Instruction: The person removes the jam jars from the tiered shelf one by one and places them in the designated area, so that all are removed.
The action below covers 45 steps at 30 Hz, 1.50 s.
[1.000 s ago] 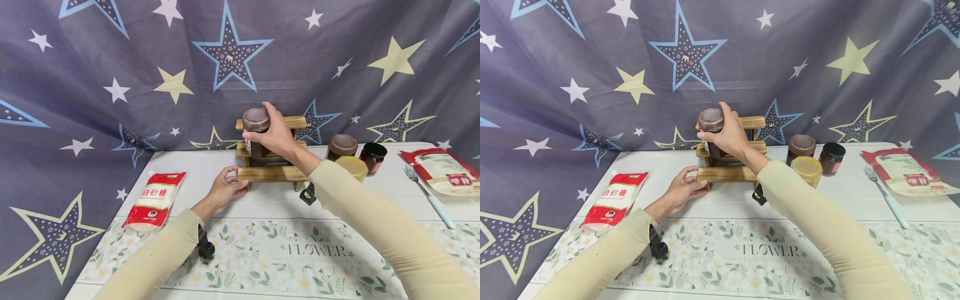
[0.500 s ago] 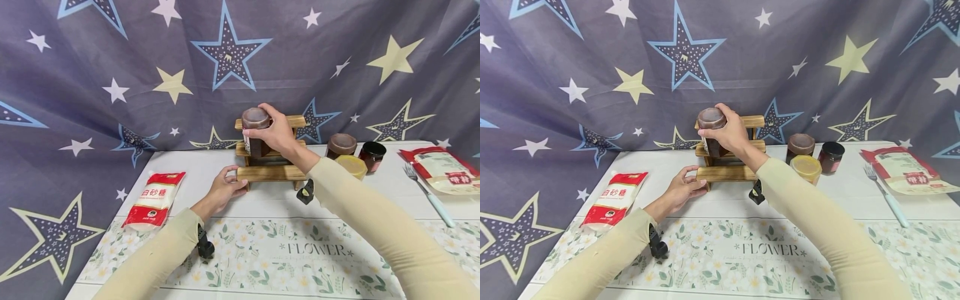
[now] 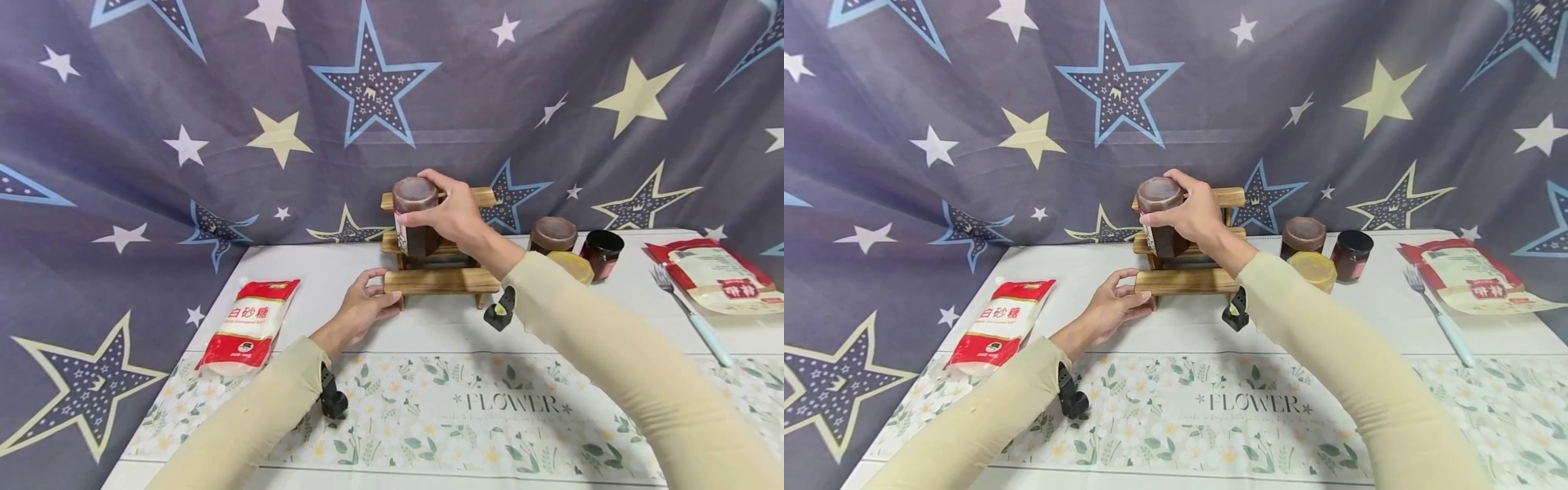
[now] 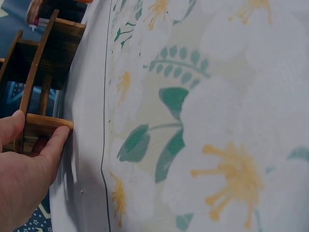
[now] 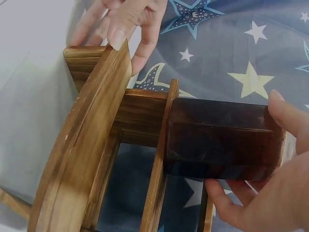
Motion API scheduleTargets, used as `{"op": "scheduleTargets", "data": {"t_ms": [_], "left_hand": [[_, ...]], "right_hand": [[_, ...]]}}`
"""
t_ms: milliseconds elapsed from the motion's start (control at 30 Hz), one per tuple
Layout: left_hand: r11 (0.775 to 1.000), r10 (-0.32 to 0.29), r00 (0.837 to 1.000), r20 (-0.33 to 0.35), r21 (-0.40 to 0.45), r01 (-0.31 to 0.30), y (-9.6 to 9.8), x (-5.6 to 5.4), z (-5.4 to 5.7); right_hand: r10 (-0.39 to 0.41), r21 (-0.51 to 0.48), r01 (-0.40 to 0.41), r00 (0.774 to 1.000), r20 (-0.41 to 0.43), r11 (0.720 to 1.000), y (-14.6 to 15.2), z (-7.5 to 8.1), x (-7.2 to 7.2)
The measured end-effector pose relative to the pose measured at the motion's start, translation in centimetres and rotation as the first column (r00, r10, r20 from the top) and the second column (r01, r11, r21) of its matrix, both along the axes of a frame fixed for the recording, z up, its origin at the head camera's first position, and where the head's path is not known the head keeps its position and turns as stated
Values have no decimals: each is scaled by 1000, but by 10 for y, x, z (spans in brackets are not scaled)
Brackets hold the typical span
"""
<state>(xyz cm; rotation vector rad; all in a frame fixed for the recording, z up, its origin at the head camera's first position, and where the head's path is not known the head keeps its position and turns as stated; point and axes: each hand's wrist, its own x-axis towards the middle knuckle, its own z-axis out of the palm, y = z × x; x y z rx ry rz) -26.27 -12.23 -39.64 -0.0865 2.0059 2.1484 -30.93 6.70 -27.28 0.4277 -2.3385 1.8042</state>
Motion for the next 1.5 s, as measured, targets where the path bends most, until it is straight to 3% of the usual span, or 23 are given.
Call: {"op": "scheduleTargets", "data": {"t_ms": [167, 333, 567, 900, 1067, 1267, 1400, 1500], "left_hand": [[1000, -4, 1000, 9, -6, 4, -1, -1, 0], [1000, -8, 1000, 13, -2, 8, 0, 0, 0], [1000, -7, 1000, 9, -16, 7, -1, 1, 1], [1000, 5, 1000, 13, -24, -5, -1, 1, -1], [1000, 2, 1000, 14, -28, -1, -1, 1, -1], [1000, -3, 1000, 8, -25, 4, -1, 1, 0], [1000, -1, 1000, 10, -22, 1, 0, 1, 1], [1000, 0, 1000, 12, -22, 0, 0, 1, 1]], "right_hand": [[-1, -22, 1, 1000, 13, 1000, 6, 4, 8], [-41, 29, 41, 999, 11, 999, 22, 13, 20], [-3, 22, 2, 1000, 25, 1000, 55, 23, 37], [-30, 58, 23, 992, 119, 998, 95, 20, 53], [-28, -6, 30, 990, 140, 1000, 112, 22, 58], [-107, 57, 102, 988, 108, 993, 139, 39, 71], [-62, -103, 72, 993, 105, 992, 157, 47, 75], [-25, -243, 50, 994, 103, 969, 172, 49, 77]]}}
